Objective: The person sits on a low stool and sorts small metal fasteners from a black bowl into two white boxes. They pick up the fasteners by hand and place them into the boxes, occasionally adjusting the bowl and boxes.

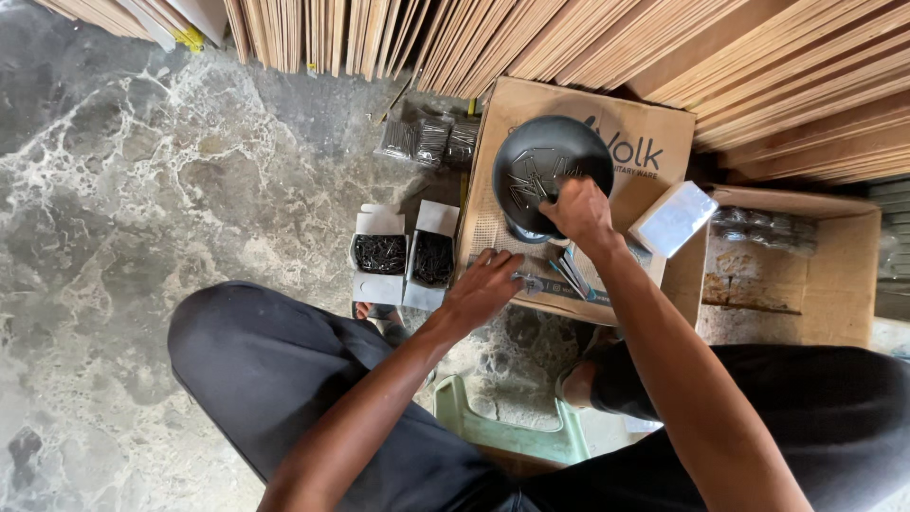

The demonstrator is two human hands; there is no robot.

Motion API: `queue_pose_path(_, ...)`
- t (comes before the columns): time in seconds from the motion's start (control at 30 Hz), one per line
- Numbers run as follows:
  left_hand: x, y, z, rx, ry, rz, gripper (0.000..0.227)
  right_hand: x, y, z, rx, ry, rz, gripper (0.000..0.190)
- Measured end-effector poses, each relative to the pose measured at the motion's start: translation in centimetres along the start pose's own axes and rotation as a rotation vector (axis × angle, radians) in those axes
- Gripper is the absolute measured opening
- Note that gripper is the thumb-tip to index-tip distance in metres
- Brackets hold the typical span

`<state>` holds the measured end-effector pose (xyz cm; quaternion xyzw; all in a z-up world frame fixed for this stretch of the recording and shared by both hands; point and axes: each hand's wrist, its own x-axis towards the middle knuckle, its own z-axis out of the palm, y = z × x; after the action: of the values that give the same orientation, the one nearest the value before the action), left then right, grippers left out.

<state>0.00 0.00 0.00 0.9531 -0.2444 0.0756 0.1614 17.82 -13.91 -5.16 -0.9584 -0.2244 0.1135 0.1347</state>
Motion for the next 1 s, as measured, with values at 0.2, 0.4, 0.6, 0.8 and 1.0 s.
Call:
queue_pose_path(0.2,0.3,-0.5,-2.2,0.013,0.045,0.008,0.007,-1.3,-0.6,-4.1,0.307,0.157,-0.069,0.022)
queue_pose_path(0.4,-0.3,-1.5,-0.2,-0.133,0.179,0.074,0.003,-5.7,-1.1,-7.6,0.467,0.136,-0.145,0.014)
queue_pose_path(0.6,-0.9,-2.2,2.6,-0.126,0.111,0.047,0.018,-10.6,-1.6,-5.8,0.561,-0.154,-0.241,0.013)
queue_pose_path(0.8,-1.1,-2.2,3.4,-0.189,0.029,0.019,0.025,-13.3,-4.2,-6.9,0.505,-0.229,-0.168,0.021)
queue_pose_path(1.0,0.1,0.1,-1.3,-0.203,-0.005,-0.025,0.029,-12.5,-1.5,1.8,0.244,-0.160,-0.148,0.028)
